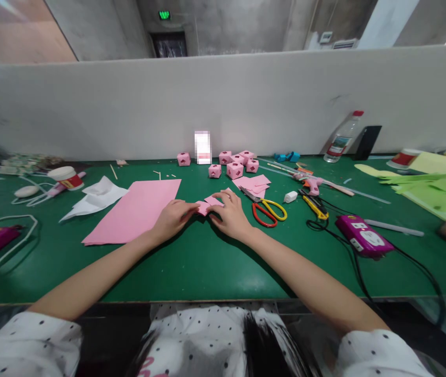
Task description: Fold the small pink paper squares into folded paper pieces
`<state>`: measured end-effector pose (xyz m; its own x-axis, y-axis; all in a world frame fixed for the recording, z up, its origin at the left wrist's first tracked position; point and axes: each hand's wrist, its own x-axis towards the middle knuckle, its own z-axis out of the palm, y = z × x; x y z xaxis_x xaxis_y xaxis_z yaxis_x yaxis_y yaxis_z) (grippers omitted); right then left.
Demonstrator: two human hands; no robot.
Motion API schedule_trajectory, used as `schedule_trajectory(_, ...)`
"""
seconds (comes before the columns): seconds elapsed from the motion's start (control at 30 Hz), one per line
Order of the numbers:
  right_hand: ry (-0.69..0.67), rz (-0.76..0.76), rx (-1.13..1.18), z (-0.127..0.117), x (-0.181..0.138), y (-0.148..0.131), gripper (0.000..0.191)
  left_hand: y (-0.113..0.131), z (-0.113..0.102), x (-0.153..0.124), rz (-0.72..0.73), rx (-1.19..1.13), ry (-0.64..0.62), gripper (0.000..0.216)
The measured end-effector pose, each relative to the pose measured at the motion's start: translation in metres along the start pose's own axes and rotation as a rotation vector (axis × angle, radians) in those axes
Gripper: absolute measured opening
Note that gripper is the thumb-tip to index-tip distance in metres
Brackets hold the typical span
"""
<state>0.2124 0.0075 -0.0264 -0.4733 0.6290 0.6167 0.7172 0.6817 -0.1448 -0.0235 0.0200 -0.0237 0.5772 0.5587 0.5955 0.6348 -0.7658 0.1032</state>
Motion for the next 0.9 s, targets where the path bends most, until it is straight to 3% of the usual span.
schedule_trajectory(0.47,0.007,-0.037,0.101,0.001,0.002,0.001,0.013,0.006,-0.005,-0.001,-0.040,-0.062,0.026,0.019)
schedule_trajectory(0.8,0.022,-0.045,0.252,-0.004,0.007,-0.006,0.018,0.019,-0.017,0.001,-0.227,-0.293,0.123,0.021)
schedule_trajectory(0.9,0.060,0.026,0.353,-0.007,0.009,-0.011,0.017,0.026,-0.018,0.002,-0.346,-0.467,0.139,0.026)
